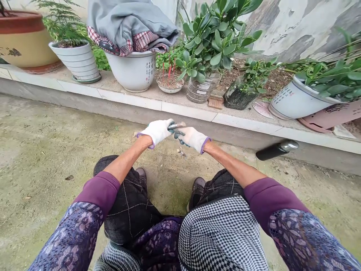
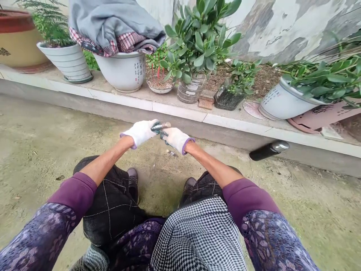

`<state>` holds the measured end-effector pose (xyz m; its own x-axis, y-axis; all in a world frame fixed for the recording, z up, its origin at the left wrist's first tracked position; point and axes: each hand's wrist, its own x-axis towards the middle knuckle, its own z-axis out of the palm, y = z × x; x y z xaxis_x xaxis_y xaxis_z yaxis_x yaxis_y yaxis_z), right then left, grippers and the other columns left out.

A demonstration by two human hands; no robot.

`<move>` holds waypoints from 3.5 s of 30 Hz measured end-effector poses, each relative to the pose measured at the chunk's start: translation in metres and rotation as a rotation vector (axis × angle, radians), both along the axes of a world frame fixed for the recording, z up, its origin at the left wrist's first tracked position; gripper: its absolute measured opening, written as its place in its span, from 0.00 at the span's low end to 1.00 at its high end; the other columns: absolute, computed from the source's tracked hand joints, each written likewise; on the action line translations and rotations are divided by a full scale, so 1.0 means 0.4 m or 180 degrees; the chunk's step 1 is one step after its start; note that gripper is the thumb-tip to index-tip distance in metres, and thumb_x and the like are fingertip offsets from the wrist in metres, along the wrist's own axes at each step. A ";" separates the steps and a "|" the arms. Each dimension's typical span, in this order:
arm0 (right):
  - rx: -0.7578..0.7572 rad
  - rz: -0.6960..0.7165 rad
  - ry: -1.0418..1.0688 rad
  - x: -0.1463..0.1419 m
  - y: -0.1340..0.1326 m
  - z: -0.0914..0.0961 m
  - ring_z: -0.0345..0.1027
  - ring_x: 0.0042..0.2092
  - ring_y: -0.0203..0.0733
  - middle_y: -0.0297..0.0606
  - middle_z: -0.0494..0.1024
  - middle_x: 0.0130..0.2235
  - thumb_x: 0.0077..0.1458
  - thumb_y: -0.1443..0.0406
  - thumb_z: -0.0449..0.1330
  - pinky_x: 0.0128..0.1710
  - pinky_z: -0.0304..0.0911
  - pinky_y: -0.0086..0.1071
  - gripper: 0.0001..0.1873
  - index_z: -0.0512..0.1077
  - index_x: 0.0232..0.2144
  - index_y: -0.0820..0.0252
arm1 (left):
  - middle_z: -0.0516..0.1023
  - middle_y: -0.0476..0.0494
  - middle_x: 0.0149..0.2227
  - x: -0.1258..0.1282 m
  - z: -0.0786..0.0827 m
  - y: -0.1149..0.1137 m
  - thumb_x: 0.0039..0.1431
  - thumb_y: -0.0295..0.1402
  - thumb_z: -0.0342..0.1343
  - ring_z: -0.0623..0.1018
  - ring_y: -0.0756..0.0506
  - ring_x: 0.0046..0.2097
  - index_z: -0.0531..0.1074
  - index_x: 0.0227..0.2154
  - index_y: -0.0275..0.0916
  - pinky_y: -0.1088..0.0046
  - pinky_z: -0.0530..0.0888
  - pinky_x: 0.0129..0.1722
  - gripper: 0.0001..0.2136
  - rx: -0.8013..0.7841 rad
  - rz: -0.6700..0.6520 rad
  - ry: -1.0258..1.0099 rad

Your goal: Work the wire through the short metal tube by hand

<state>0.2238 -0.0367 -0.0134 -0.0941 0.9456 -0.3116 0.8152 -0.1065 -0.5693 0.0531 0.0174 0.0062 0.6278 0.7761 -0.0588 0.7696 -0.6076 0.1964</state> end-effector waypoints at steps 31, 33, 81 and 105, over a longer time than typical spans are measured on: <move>0.0077 -0.0256 0.2034 0.055 0.025 0.005 0.64 0.17 0.32 0.32 0.73 0.18 0.53 0.64 0.64 0.17 0.63 0.25 0.09 0.71 0.23 0.62 | 0.71 0.51 0.29 0.021 0.023 -0.060 0.51 0.34 0.60 0.66 0.54 0.25 0.72 0.42 0.35 0.81 0.65 0.20 0.15 -0.2125 0.0061 -0.2806; 0.0052 -0.0255 0.2071 0.059 0.020 0.002 0.64 0.17 0.32 0.32 0.73 0.18 0.52 0.63 0.64 0.16 0.63 0.25 0.09 0.71 0.24 0.62 | 0.70 0.51 0.28 0.021 0.023 -0.062 0.54 0.37 0.59 0.65 0.54 0.24 0.70 0.39 0.35 0.81 0.65 0.19 0.12 -0.2400 0.0023 -0.3058; 0.0285 0.0763 0.0324 0.098 -0.060 0.039 0.69 0.33 0.40 0.36 0.79 0.30 0.52 0.61 0.54 0.33 0.64 0.30 0.13 0.77 0.31 0.60 | 0.75 0.49 0.27 0.001 -0.005 -0.094 0.56 0.39 0.58 0.68 0.49 0.25 0.77 0.36 0.43 0.72 0.63 0.26 0.09 -0.0704 -0.0769 0.0490; 0.0421 0.0581 0.0075 0.142 -0.020 0.013 0.69 0.32 0.39 0.36 0.79 0.30 0.52 0.62 0.55 0.33 0.63 0.30 0.12 0.78 0.31 0.59 | 0.81 0.38 0.33 0.035 -0.042 -0.069 0.65 0.34 0.50 0.81 0.39 0.35 0.76 0.50 0.43 0.67 0.73 0.35 0.14 0.0025 -0.0935 0.0666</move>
